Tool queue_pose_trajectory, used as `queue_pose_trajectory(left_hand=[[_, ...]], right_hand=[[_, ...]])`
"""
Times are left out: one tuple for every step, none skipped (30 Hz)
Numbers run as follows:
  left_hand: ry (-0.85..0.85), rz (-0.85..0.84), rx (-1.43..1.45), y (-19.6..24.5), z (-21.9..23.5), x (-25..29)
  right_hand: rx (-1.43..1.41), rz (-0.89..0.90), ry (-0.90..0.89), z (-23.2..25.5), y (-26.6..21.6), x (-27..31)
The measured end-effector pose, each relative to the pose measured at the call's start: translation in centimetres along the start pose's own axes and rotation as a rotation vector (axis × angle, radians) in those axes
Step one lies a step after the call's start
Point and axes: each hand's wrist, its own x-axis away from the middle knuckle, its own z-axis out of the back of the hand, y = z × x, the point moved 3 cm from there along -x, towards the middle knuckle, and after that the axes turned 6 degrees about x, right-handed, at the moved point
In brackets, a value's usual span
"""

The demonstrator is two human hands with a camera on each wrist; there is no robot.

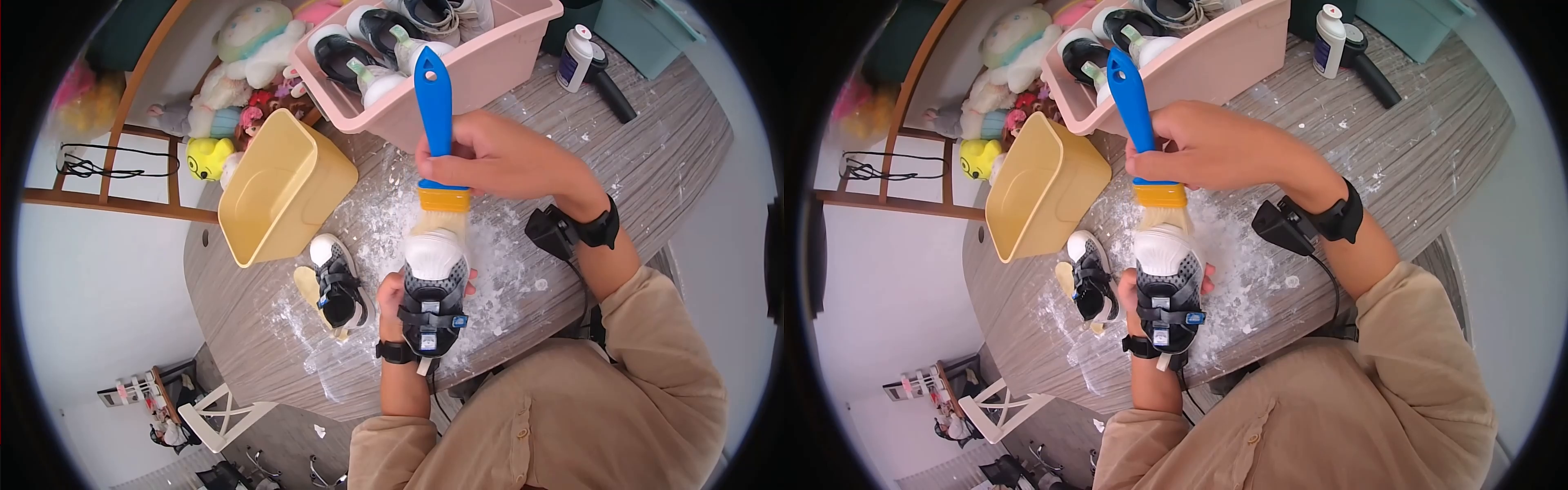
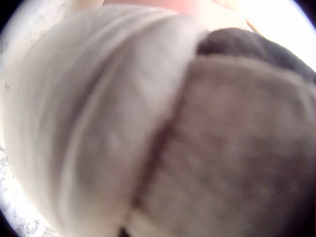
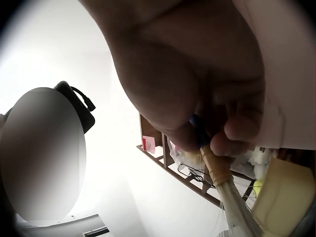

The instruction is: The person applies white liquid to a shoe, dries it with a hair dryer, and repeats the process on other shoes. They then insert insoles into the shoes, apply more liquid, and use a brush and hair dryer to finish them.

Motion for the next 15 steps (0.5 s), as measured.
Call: queue_pose_trajectory(left_hand=[[0.030, 0.003, -0.057, -0.1, 0.2, 0.0], [0.060, 0.006, -0.114, -0.4, 0.4, 0.0], [0.089, 0.009, -0.171, -0.5, 0.5, -0.1], [0.129, 0.008, -0.205, -0.4, 0.6, 0.0], [0.109, 0.023, -0.223, -0.3, 0.8, 0.0], [0.089, 0.037, -0.240, -0.1, 1.2, -0.1], [0.069, 0.052, -0.258, -0.1, 1.4, -0.2], [0.064, 0.039, -0.271, -0.1, 1.3, -0.3], [0.060, 0.025, -0.285, 0.0, 1.2, -0.3], [0.055, 0.012, -0.299, 0.0, 1.2, -0.3], [0.071, -0.001, -0.332, 0.0, 1.4, -0.3], [0.086, -0.013, -0.365, 0.1, 1.9, -0.4], [0.102, -0.026, -0.397, 0.2, 2.1, -0.4], [0.105, -0.027, -0.390, 0.2, 2.2, -0.3], [0.107, -0.029, -0.382, 0.1, 2.2, -0.3]], right_hand=[[0.021, 0.019, 0.011, 0.2, 0.0, 0.1], [0.042, 0.037, 0.021, 0.4, 0.1, 0.2], [0.063, 0.056, 0.032, 0.6, 0.0, 0.2], [0.041, 0.029, 0.034, 0.7, 0.0, 0.2], [0.019, 0.002, 0.037, 0.9, -0.1, 0.2], [-0.003, -0.025, 0.040, 0.9, -0.2, 0.1], [-0.010, 0.057, 0.072, 0.6, -0.1, 0.0], [-0.018, 0.139, 0.105, 0.0, 0.1, -0.3], [-0.026, 0.221, 0.138, -0.4, 0.1, -0.4], [0.003, 0.198, 0.089, -0.7, -0.2, -0.3], [0.032, 0.174, 0.040, -0.9, -0.8, -0.1], [0.060, 0.151, -0.009, -1.0, -1.0, 0.0], [0.069, 0.123, -0.018, -0.9, -0.9, 0.0], [0.079, 0.096, -0.029, -0.8, -0.6, 0.1], [0.088, 0.068, -0.039, -0.5, -0.3, 0.1]])
